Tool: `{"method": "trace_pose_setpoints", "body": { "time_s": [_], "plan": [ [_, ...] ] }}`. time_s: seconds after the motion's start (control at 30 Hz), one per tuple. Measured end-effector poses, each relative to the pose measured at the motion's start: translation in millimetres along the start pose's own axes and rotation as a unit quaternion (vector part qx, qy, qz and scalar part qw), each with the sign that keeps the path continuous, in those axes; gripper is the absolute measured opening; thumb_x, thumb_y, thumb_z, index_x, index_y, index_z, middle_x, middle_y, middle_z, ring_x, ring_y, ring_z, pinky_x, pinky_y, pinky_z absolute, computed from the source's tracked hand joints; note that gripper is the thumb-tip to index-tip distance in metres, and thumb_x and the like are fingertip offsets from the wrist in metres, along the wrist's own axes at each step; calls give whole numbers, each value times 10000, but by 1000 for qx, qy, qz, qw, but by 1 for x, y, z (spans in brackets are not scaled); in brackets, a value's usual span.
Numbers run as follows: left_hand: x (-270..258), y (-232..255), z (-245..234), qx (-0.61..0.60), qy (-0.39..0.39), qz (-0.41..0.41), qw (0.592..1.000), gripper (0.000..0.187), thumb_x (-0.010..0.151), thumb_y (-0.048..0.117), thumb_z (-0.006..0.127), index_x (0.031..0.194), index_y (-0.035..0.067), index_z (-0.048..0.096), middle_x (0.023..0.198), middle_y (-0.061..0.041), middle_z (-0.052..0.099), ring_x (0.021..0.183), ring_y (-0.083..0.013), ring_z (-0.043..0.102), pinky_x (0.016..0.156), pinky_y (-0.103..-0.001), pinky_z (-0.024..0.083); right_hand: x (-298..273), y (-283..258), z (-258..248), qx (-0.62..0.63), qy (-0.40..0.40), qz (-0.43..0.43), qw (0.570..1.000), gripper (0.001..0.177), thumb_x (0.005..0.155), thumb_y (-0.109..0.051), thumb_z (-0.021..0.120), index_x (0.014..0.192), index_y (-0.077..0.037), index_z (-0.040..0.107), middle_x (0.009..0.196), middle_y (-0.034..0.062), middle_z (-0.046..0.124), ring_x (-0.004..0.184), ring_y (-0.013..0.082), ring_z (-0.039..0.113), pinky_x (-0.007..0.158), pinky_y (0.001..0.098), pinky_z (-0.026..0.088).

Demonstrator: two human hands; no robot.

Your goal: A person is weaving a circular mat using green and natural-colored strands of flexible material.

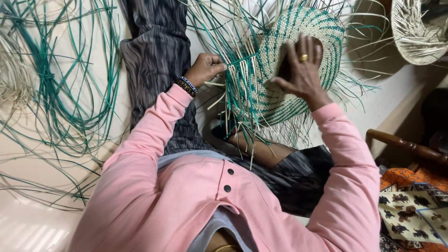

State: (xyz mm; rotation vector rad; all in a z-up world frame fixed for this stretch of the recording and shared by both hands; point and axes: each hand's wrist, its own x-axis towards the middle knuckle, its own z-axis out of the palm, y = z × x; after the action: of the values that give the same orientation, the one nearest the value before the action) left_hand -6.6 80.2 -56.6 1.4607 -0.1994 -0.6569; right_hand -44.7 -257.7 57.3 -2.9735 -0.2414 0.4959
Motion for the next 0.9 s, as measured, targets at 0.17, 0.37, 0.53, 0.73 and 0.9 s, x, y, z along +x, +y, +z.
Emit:
{"method": "trace_pose_setpoints", "body": {
  "time_s": [0.17,0.37,0.53,0.73,0.9],
  "plan": [
    [1,-2,1,-18,3,-18,1000,159,929,92,682,787,24,711,609,37,567,493,-44,434,478,-197,372,17,-34,39,-51,-18,-146,988,1226,726,-990,56,1673,-213,110,1675,155,-87,1542,327,-116,1201,545,-152],
    [0,-4,3,-33,17,-22,999,142,909,92,687,786,25,703,644,23,601,547,-57,484,522,-196,411,46,-91,33,29,123,-253,959,377,945,-144,751,1282,-290,667,1468,119,407,1436,373,261,1204,594,123],
    [3,-18,5,-50,19,4,999,98,866,47,644,834,-7,719,675,27,611,567,-60,468,525,-201,390,67,-120,6,106,114,-301,941,172,832,-144,826,1000,-142,789,1080,60,603,1030,271,471,901,402,392],
    [1,-41,9,104,104,69,987,405,792,113,776,1090,-110,615,875,-116,701,703,-193,676,616,-275,542,86,-139,0,161,79,-267,947,115,815,-34,822,773,-78,725,728,53,720,648,197,618,602,313,528],
    [-7,-2,11,420,149,173,878,227,732,264,729,587,161,587,613,-24,509,885,-279,526,926,-499,330,87,-141,-12,190,10,-205,960,124,823,90,721,869,-25,737,793,122,764,574,216,676,494,291,549]
  ]
}}
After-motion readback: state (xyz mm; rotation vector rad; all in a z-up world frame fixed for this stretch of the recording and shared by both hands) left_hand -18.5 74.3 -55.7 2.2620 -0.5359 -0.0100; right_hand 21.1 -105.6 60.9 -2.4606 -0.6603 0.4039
